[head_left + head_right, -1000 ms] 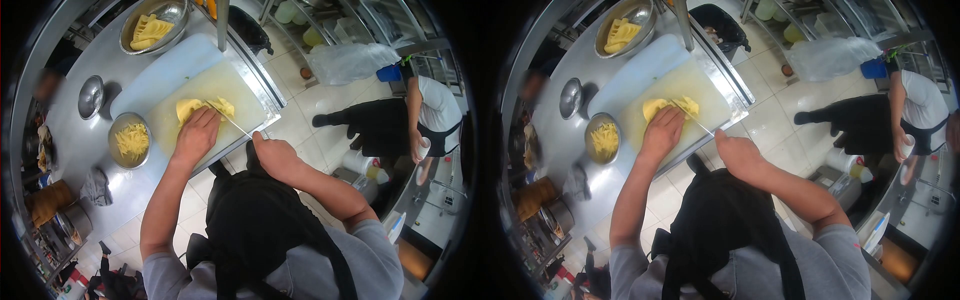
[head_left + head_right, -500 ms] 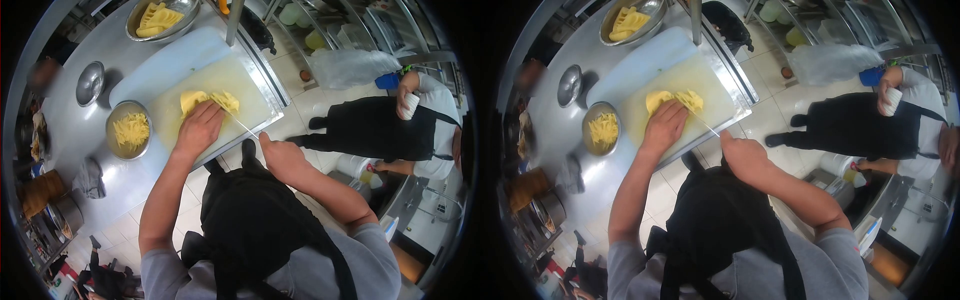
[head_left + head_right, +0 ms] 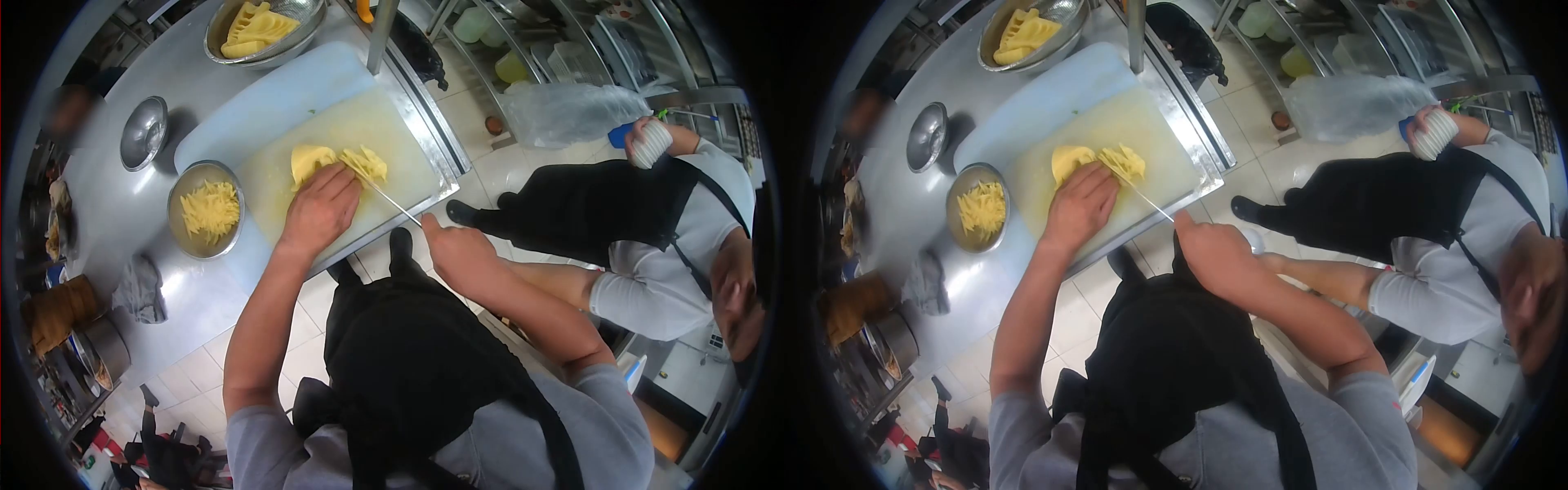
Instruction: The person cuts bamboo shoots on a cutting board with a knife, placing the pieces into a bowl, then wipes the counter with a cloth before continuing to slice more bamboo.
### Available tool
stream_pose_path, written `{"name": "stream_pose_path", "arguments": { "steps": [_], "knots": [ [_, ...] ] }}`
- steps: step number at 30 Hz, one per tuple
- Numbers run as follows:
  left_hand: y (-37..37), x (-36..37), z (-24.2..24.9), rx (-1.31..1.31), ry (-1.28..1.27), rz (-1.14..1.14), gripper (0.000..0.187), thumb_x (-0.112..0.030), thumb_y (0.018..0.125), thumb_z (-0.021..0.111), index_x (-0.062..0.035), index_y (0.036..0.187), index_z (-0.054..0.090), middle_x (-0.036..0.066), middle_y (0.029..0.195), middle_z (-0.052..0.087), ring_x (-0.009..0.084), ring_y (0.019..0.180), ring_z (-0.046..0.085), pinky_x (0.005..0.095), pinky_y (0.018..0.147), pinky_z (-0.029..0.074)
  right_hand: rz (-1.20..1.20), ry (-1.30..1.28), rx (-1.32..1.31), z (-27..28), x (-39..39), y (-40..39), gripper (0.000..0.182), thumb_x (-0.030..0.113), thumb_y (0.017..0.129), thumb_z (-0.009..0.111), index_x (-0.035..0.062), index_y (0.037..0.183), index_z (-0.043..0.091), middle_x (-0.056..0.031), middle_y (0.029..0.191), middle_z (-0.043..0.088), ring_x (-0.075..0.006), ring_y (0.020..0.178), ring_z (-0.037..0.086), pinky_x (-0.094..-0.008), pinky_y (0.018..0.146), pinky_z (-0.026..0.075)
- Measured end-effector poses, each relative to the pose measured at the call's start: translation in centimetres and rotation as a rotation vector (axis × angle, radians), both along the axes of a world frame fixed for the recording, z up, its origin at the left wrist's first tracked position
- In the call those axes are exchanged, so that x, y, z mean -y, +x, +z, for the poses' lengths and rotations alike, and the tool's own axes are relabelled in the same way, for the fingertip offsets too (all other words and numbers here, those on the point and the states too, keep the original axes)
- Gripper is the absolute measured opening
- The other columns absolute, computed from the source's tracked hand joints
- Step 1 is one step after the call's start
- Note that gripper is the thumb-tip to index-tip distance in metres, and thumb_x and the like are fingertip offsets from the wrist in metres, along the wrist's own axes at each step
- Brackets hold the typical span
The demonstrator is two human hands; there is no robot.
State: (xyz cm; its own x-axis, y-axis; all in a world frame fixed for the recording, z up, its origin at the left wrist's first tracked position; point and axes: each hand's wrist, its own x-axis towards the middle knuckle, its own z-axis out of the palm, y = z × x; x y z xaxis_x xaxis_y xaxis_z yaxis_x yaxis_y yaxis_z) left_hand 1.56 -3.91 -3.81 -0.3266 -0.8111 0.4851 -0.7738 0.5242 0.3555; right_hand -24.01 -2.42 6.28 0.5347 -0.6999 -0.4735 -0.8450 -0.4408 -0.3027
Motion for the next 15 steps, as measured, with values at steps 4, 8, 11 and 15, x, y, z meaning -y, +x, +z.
{"name": "stream_pose_path", "arguments": {
  "steps": [4,8,11,15],
  "knots": [
    [0.2,-0.2,0.0,-0.005,0.024,-0.001,0.016,-0.007,0.084,0.074,-0.0056,0.1,0.073,0.005,0.111,0.07,0.0262,0.116,0.065,0.0391,0.097,0.055,0.003,0.01,0.034,-1.3,-0.8,-0.9,0.024,0.002,0.089,0.057,-0.0024,0.11,0.049,-0.0227,0.077,0.07,-0.0442,0.076,0.071,-0.053,0.067,0.056],
    [0.2,-0.2,-0.1,0.008,-0.008,-0.005,0.016,-0.007,0.083,0.074,-0.0055,0.099,0.073,0.005,0.111,0.07,0.0264,0.116,0.065,0.0388,0.097,0.055,-0.017,0.001,0.081,-2.3,-0.1,-0.2,0.025,0.002,0.089,0.058,-0.0023,0.111,0.049,-0.023,0.077,0.07,-0.0448,0.077,0.071,-0.0533,0.068,0.056],
    [0.1,-0.3,-0.1,0.012,-0.019,0.016,0.015,-0.006,0.083,0.074,-0.0054,0.098,0.073,0.005,0.111,0.07,0.0264,0.116,0.065,0.0388,0.097,0.055,-0.043,0.019,0.083,-0.6,-0.4,-0.4,0.026,0.002,0.088,0.059,-0.0027,0.111,0.049,-0.0229,0.078,0.07,-0.0442,0.078,0.071,-0.053,0.069,0.057],
    [0.1,-0.5,0.0,-0.002,0.009,0.002,0.015,-0.006,0.083,0.075,-0.0048,0.097,0.072,0.007,0.11,0.07,0.0268,0.116,0.065,0.0395,0.097,0.055,-0.012,0.029,-0.023,-1.7,-0.8,-0.3,0.029,0.001,0.087,0.059,-0.0038,0.114,0.049,-0.0227,0.078,0.071,-0.0427,0.077,0.072,-0.0524,0.068,0.058]
  ]
}}
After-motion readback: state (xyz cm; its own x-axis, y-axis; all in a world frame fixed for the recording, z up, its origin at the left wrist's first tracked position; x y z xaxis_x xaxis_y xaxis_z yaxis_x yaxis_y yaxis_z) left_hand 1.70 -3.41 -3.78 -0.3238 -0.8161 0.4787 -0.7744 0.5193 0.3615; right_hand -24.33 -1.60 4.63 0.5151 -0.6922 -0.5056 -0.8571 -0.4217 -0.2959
